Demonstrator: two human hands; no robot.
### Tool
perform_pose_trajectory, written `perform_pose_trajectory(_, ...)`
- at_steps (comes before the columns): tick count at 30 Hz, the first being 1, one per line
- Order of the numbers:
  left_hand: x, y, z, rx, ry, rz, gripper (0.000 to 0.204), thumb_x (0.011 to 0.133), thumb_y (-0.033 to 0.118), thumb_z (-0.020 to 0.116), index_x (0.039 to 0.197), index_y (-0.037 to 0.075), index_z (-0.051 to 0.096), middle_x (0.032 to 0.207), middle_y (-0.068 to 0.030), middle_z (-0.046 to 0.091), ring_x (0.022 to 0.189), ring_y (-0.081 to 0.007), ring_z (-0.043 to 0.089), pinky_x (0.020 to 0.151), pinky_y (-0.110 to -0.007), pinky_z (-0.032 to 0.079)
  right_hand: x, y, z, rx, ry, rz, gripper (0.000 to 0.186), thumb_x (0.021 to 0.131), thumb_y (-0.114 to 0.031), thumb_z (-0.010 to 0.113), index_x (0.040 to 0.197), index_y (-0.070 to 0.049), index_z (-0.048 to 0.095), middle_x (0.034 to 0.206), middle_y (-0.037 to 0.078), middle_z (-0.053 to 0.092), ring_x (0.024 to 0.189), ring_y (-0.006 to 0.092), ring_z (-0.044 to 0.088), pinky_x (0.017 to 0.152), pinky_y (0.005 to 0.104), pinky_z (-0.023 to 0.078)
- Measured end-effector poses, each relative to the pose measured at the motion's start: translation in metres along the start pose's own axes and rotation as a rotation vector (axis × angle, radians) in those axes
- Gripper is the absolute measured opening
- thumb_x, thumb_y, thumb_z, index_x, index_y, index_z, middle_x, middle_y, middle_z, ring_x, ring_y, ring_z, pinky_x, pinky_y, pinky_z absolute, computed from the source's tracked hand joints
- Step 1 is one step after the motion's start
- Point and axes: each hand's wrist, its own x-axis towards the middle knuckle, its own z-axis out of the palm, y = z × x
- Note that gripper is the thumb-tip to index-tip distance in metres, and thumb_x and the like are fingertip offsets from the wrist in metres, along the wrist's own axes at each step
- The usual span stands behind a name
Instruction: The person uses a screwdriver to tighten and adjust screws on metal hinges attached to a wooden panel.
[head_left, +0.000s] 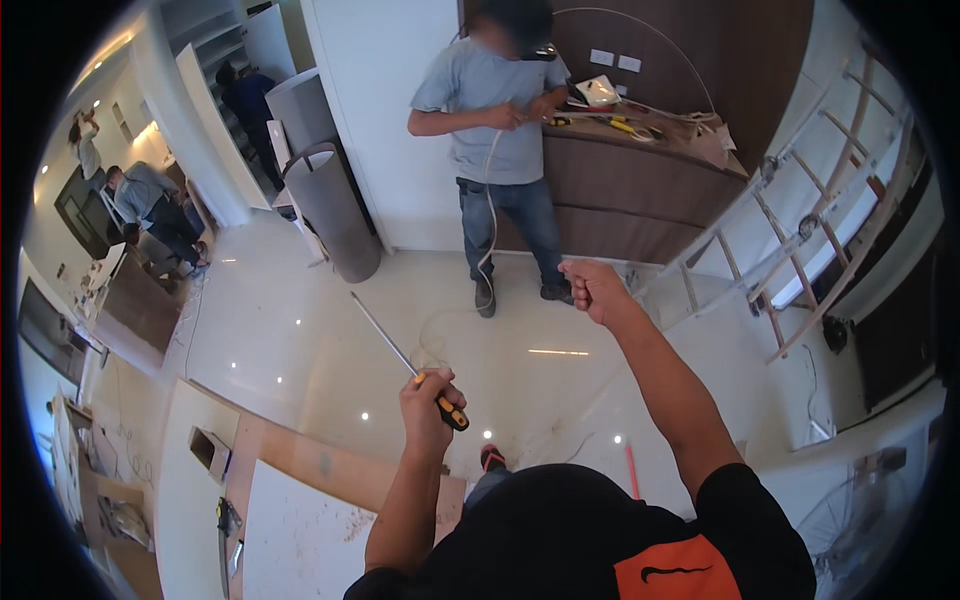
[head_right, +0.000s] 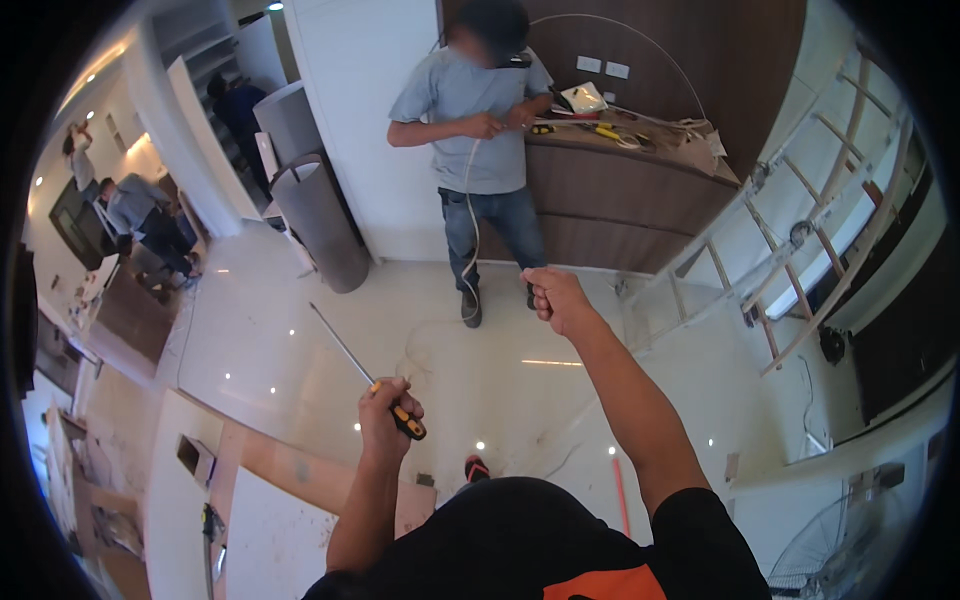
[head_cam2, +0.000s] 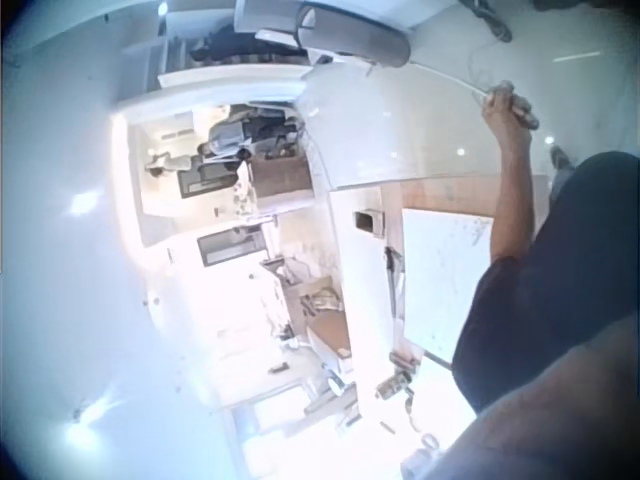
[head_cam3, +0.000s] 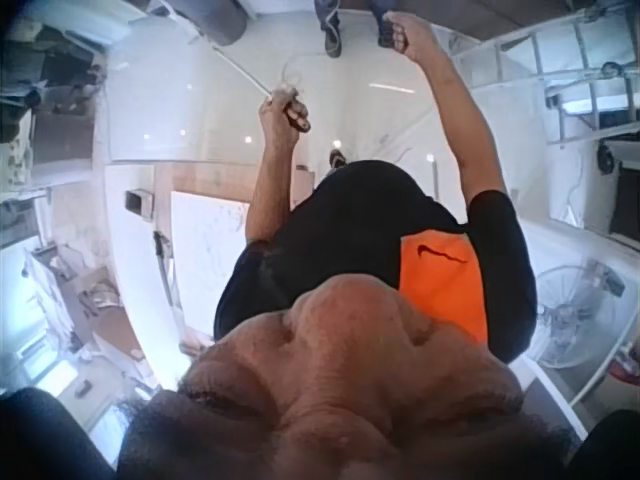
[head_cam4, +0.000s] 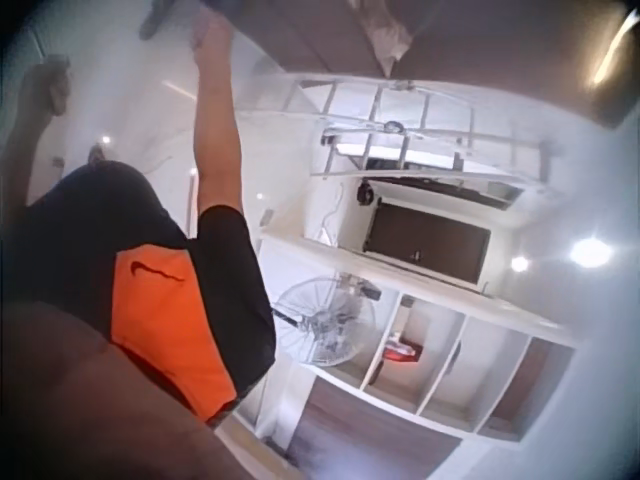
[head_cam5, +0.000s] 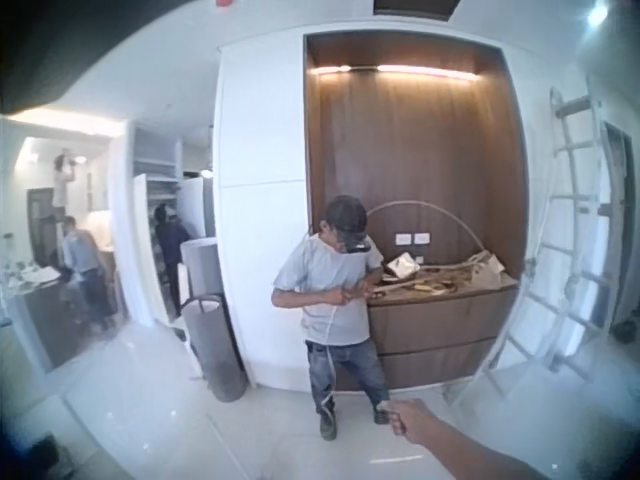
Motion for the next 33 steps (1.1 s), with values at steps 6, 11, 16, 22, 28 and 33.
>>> perform_pose_trajectory(6,0.129,0.025,0.032,0.062,-0.063,0.083,0.012,0.09,0.006,0.07,0.095,-0.002,0.063,0.072,-0.0062,0.056,0.06,-0.0172,0.058,0.059,-0.034,0.052,0.083,-0.032,0.048,-0.029,0.013,0.001,0.018,0.088,-0.017,0.079,0.093,-0.01,0.063,0.063,-0.008,0.042,0.05,0.0042,0.037,0.044,0.0233,0.027)
perform_pose_trajectory(11,0.204,0.033,0.091,0.021,-0.119,0.006,0.017,0.089,0.005,0.071,0.102,-0.003,0.065,0.072,-0.0048,0.057,0.06,-0.0165,0.057,0.059,-0.033,0.051,0.153,-0.026,0.061,-0.049,-0.003,0.078,0.019,0.087,-0.016,0.08,0.09,-0.012,0.062,0.063,-0.009,0.042,0.049,0.0044,0.038,0.044,0.0234,0.027)
perform_pose_trajectory(16,0.277,0.025,0.137,-0.016,-0.091,0.037,0.021,0.088,0.006,0.073,0.106,-0.003,0.066,0.074,-0.0046,0.059,0.058,-0.0153,0.057,0.056,-0.031,0.05,0.215,-0.027,0.081,-0.056,-0.186,0.138,0.02,0.087,-0.019,0.079,0.085,-0.015,0.06,0.062,-0.008,0.043,0.048,0.0042,0.038,0.043,0.0238,0.026)
perform_pose_trajectory(22,0.36,0.0,0.194,0.03,-0.059,0.114,0.029,0.09,0.009,0.073,0.116,-0.002,0.064,0.089,-0.0081,0.067,0.059,-0.0149,0.06,0.054,-0.029,0.049,0.285,-0.042,0.088,0.011,-0.308,0.151,0.015,0.089,-0.017,0.074,0.085,-0.014,0.06,0.064,-0.008,0.044,0.048,0.0042,0.038,0.043,0.0232,0.026)
perform_pose_trajectory(28,0.427,-0.015,0.242,0.111,0.092,0.124,0.023,0.09,0.006,0.072,0.11,-0.002,0.066,0.089,-0.0094,0.068,0.059,-0.0151,0.061,0.053,-0.028,0.048,0.349,-0.074,0.059,-0.017,-0.278,0.108,0.012,0.089,-0.016,0.074,0.088,-0.009,0.065,0.064,-0.008,0.046,0.047,0.0027,0.038,0.042,0.0224,0.025)
perform_pose_trajectory(33,0.464,-0.029,0.258,0.169,0.175,0.112,0.016,0.088,0.005,0.07,0.103,-0.001,0.067,0.084,-0.0093,0.069,0.056,-0.0147,0.06,0.051,-0.028,0.048,0.38,-0.08,0.051,-0.012,-0.235,0.061,0.01,0.09,-0.014,0.072,0.087,-0.007,0.065,0.062,-0.007,0.049,0.046,0.0028,0.039,0.041,0.0228,0.026)
